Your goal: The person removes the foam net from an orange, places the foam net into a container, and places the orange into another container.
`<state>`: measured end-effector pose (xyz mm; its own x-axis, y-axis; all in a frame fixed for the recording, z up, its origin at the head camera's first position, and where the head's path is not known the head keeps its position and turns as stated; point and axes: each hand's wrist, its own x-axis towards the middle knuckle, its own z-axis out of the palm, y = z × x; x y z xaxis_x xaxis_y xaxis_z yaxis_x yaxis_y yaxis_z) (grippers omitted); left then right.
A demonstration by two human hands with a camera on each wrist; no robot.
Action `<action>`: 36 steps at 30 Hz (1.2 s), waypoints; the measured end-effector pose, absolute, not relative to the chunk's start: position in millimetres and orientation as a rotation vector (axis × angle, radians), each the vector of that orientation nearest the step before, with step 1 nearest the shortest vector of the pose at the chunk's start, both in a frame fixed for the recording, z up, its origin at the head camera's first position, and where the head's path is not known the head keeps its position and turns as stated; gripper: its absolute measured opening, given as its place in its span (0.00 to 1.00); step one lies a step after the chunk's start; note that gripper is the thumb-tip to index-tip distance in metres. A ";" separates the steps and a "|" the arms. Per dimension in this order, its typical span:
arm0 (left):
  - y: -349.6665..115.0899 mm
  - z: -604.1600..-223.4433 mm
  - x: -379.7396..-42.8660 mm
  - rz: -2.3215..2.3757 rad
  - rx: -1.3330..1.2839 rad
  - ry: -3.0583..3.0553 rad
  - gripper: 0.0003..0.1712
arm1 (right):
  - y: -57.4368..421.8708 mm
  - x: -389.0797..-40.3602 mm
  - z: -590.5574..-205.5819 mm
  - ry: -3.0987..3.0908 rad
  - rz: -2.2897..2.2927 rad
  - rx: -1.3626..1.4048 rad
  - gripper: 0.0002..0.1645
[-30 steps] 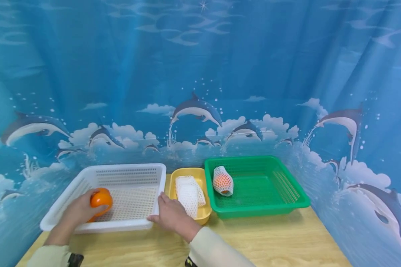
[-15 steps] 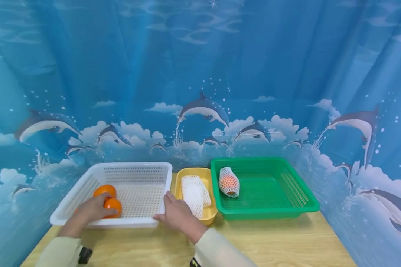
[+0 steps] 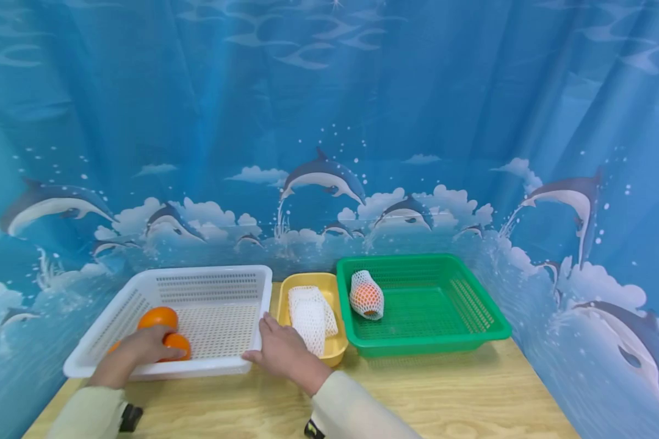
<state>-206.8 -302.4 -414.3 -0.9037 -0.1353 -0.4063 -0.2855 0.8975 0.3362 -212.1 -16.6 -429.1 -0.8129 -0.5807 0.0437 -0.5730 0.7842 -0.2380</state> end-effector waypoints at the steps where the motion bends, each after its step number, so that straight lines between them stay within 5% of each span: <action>1: -303.1 -414.2 -206.8 0.554 -0.313 2.678 0.53 | -17.2 -211.8 -428.8 2.937 -0.366 -0.950 0.48; 36: -309.9 -422.4 -203.4 0.584 -0.192 2.772 0.48 | -19.1 -207.2 -428.8 3.017 -0.316 -0.901 0.48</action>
<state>-203.4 -309.9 -422.4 -0.9456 -0.0681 -0.3181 -0.1906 0.9083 0.3724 -207.2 -19.1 -428.8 -0.8375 -0.5407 0.0785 -0.5453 0.8178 -0.1839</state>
